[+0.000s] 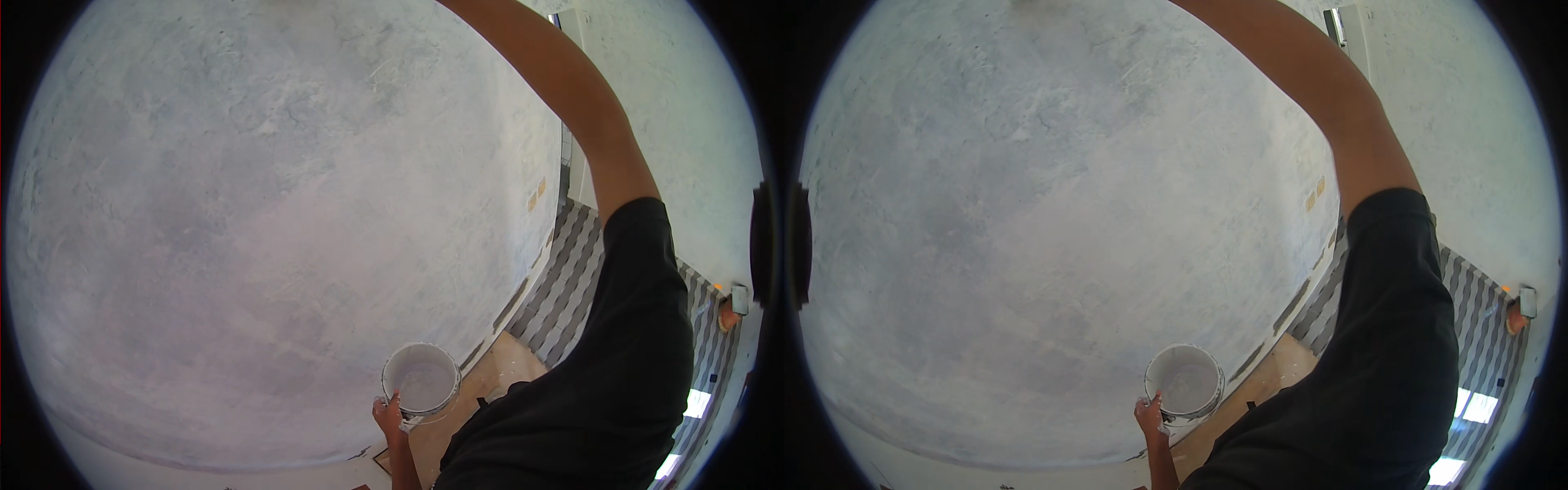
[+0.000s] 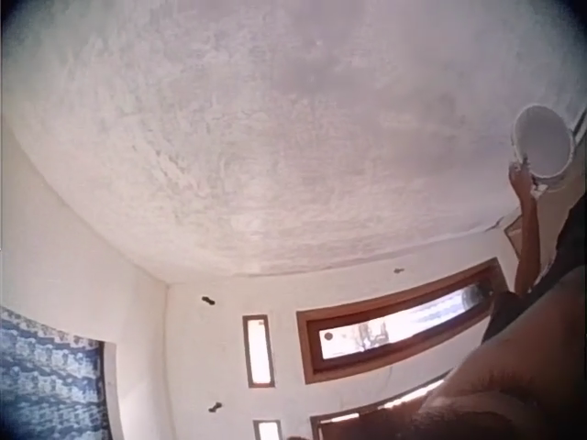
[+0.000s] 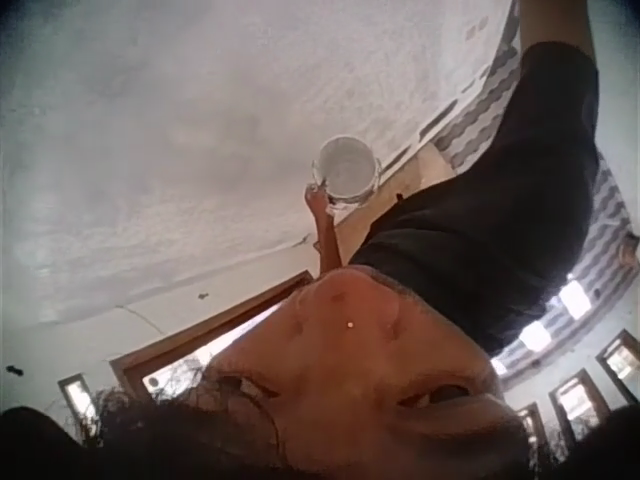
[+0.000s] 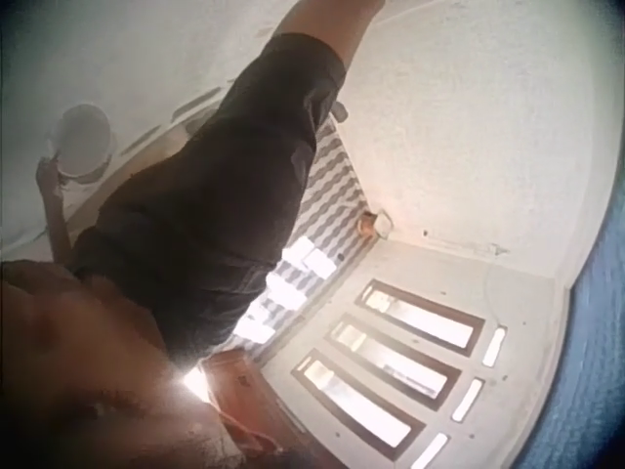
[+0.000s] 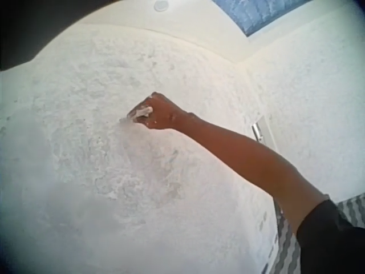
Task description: Apply wall putty to the wall using a scraper.
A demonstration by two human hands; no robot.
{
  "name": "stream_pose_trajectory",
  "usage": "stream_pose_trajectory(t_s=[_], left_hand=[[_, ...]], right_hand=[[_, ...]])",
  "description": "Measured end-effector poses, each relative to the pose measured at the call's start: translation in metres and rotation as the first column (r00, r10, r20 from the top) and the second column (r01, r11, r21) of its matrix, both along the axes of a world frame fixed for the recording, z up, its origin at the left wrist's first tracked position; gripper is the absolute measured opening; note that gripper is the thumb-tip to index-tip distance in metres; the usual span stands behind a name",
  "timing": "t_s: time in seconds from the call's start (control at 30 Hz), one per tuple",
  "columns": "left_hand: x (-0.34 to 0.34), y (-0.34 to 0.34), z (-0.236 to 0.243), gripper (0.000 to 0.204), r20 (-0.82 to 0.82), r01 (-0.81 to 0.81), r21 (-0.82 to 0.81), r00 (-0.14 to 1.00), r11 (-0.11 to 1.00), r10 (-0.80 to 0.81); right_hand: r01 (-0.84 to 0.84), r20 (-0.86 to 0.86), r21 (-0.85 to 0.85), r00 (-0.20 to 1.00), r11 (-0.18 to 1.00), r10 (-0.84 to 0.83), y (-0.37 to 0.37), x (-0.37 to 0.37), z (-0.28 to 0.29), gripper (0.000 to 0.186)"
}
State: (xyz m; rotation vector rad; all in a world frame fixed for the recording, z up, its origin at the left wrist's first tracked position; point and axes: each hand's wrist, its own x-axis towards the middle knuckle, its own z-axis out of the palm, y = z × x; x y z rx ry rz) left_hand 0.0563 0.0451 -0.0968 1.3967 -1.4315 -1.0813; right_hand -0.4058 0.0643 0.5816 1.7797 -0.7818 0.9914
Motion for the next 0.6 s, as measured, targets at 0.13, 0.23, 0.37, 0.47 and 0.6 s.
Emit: stream_pose_trajectory(t_s=[0.13, 0.23, 0.37, 0.47, 0.6], left_hand=[[-0.006, -0.005, -0.005, 0.033, 0.071, 0.002, -0.023, 0.997, 1.000, 0.000], [-0.004, 0.004, 0.004, 0.034, 0.089, -0.043, 0.028, 0.995, 0.999, 0.040], [-0.002, 0.007, 0.002, 0.040, 0.090, -0.039, 0.009, 0.995, 0.999, 0.038], [-0.015, 0.022, 0.047, 0.039, 0.132, -0.062, 0.027, 0.990, 0.998, 0.058], [-0.010, 0.007, 0.019, 0.038, 0.078, -0.051, 0.054, 0.996, 0.997, 0.047]], right_hand=[[0.120, -0.007, -0.231, 0.992, 0.965, -0.125, -0.030, -0.032, -0.016, 0.022], [0.020, -0.052, -0.254, 0.998, 0.967, -0.034, -0.066, -0.045, -0.080, 0.027], [0.178, 0.009, -0.227, 0.983, 0.957, -0.181, -0.068, -0.066, -0.206, 0.033], [0.107, 0.050, 0.034, 0.993, 0.994, -0.109, -0.051, -0.052, -0.289, 0.043], [0.057, 0.048, 0.189, 0.997, 0.980, -0.067, -0.028, -0.048, -0.315, 0.040]])
